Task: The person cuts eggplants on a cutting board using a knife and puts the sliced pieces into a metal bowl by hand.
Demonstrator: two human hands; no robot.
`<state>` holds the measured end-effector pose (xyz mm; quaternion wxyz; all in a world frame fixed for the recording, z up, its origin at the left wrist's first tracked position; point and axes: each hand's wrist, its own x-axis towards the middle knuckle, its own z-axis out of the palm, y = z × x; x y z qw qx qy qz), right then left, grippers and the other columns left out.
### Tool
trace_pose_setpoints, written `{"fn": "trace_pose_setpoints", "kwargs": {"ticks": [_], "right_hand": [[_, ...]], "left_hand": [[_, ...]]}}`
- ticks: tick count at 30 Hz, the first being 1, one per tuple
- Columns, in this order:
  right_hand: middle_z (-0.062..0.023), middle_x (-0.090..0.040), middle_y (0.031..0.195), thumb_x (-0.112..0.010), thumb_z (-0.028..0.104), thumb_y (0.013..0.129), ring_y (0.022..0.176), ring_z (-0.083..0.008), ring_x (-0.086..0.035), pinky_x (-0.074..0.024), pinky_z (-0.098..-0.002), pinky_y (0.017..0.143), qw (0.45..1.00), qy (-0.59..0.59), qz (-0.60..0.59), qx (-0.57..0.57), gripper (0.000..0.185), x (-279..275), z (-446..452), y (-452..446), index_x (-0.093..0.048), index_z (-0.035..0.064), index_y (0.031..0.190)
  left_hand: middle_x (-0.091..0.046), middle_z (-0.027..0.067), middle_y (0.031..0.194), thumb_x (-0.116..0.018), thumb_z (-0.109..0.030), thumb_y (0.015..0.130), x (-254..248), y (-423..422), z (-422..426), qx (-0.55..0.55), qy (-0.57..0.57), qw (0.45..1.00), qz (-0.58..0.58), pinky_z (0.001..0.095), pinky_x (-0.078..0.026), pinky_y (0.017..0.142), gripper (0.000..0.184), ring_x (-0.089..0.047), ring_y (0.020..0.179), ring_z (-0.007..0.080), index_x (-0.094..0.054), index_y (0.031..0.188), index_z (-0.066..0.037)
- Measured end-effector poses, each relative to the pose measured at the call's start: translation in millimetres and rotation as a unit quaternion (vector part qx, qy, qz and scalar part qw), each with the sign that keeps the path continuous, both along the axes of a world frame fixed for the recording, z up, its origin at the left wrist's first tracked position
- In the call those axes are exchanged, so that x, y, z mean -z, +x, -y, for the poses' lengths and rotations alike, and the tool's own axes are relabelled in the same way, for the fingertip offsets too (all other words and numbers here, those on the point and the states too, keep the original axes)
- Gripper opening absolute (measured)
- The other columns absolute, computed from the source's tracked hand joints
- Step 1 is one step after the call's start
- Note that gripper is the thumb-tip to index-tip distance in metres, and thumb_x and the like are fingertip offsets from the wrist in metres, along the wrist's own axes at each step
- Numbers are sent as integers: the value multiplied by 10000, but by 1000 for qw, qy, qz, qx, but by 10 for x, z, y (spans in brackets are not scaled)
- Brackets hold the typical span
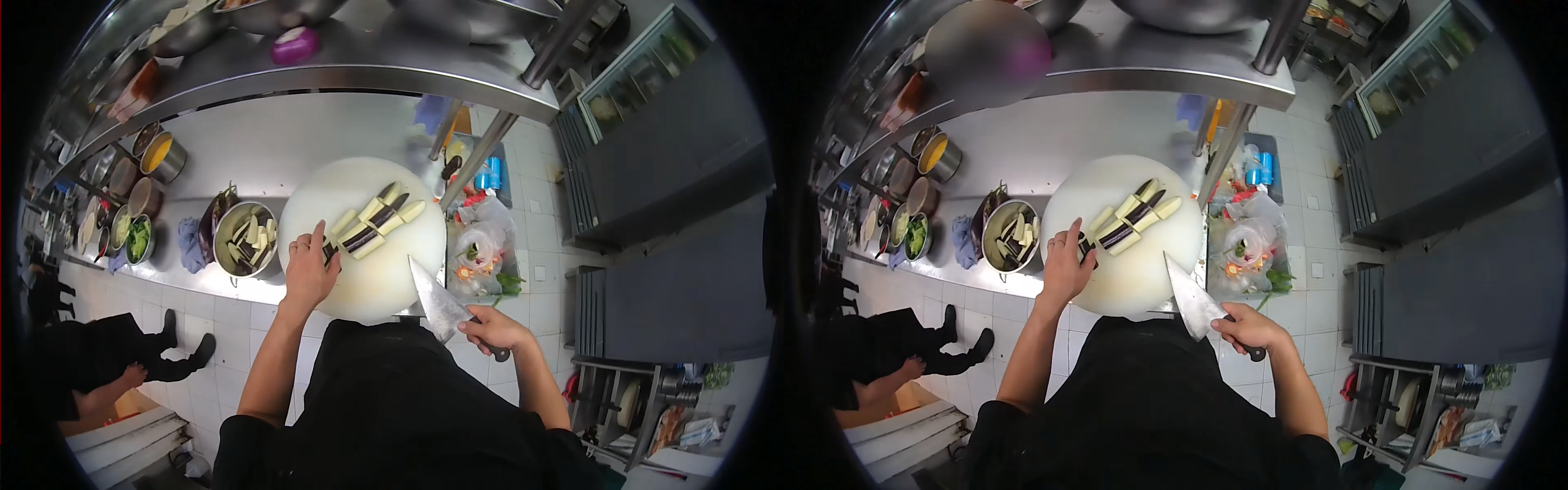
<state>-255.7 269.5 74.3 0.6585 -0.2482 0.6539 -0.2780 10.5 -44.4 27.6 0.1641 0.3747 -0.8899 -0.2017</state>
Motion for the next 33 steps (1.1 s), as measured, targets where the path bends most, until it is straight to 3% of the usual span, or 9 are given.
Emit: {"fn": "trace_pose_setpoints", "kwargs": {"ticks": [7, 8, 10, 11, 13, 16, 25, 29, 33], "right_hand": [[-15, -543, 701, -627, 237, 1076, 467, -130, -545, -448, -325, 403, 998, -29, 0, 50, 211, 114, 671, 255, -537, 48, 1054], [-29, -551, 708, -625, 234, 1075, 470, -144, -547, -455, -335, 406, 998, -27, 0, 60, 221, 179, 806, 302, -525, 36, 1080], [-24, -552, 705, -623, 230, 1078, 473, -144, -553, -458, -335, 405, 998, -36, -17, 56, 210, 131, 1119, 447, -524, 47, 1103], [-20, -554, 702, -622, 227, 1081, 476, -144, -559, -462, -335, 404, 997, -41, -32, 61, 201, 110, 1254, 532, -523, 58, 1126], [-21, -555, 703, -613, 221, 1083, 477, -146, -556, -461, -340, 404, 995, -62, -43, 60, 193, 243, 1484, 671, -521, 60, 1135], [-33, -560, 712, -595, 210, 1083, 474, -148, -548, -457, -344, 411, 994, -82, -36, 65, 201, 217, 1624, 767, -521, 40, 1160], [-35, -555, 707, -588, 175, 1077, 450, -131, -525, -435, -318, 409, 986, -168, 13, -1, 206, 174, 2245, 1471, -522, 24, 1200], [-50, -559, 722, -586, 200, 1075, 465, -151, -536, -448, -349, 408, 990, -124, 54, -27, 201, 79, 2670, 1859, -504, 30, 1144], [-47, -558, 729, -580, 214, 1070, 492, -155, -549, -445, -358, 406, 993, -107, 46, -37, 197, -69, 2503, 1756, -517, 31, 1106]], "left_hand": [[-609, 305, 1239, -709, -275, 966, 198, -285, 421, -120, -22, 992, -42, 564, -447, 1049, 673, -584, 1139, 495, -491, 1518, 43], [-589, 297, 1320, -674, -406, 984, 446, -423, 507, -120, -28, 991, -50, 574, -442, 1063, 695, -563, 1226, 476, -510, 1542, -25], [-556, 276, 1412, -659, -528, 972, 12, -781, 155, -153, 21, 988, 10, 593, -438, 1069, 742, -512, 1330, 453, -508, 1578, -128], [-486, 290, 1536, -612, -683, 934, -126, -916, 57, -143, 61, 987, 50, 617, -406, 1122, 827, -429, 1442, 463, -502, 1604, -211], [-528, 252, 1481, -679, -654, 905, -166, -1032, -113, -144, 15, 988, 51, 612, -426, 1082, 808, -462, 1394, 445, -559, 1551, -185], [-614, 167, 1296, -785, -499, 858, 73, -1026, -75, -137, -29, 988, -59, 558, -465, 1002, 592, -533, 1234, 401, -719, 1331, -150], [-661, 208, 1213, -799, -416, 854, 20, -135, 421, -257, -76, 948, -170, 509, -503, 986, 493, -590, 1139, 420, -783, 1238, -107], [-660, 247, 1266, -761, -464, 878, -31, 485, 881, -318, -50, 941, -104, 527, -497, 1023, 521, -591, 1177, 463, -785, 1237, -88], [-582, 269, 1470, -699, -504, 924, 193, 755, 1243, -423, 81, 903, -5, 605, -421, 1113, 689, -517, 1354, 479, -637, 1433, -44]]}}
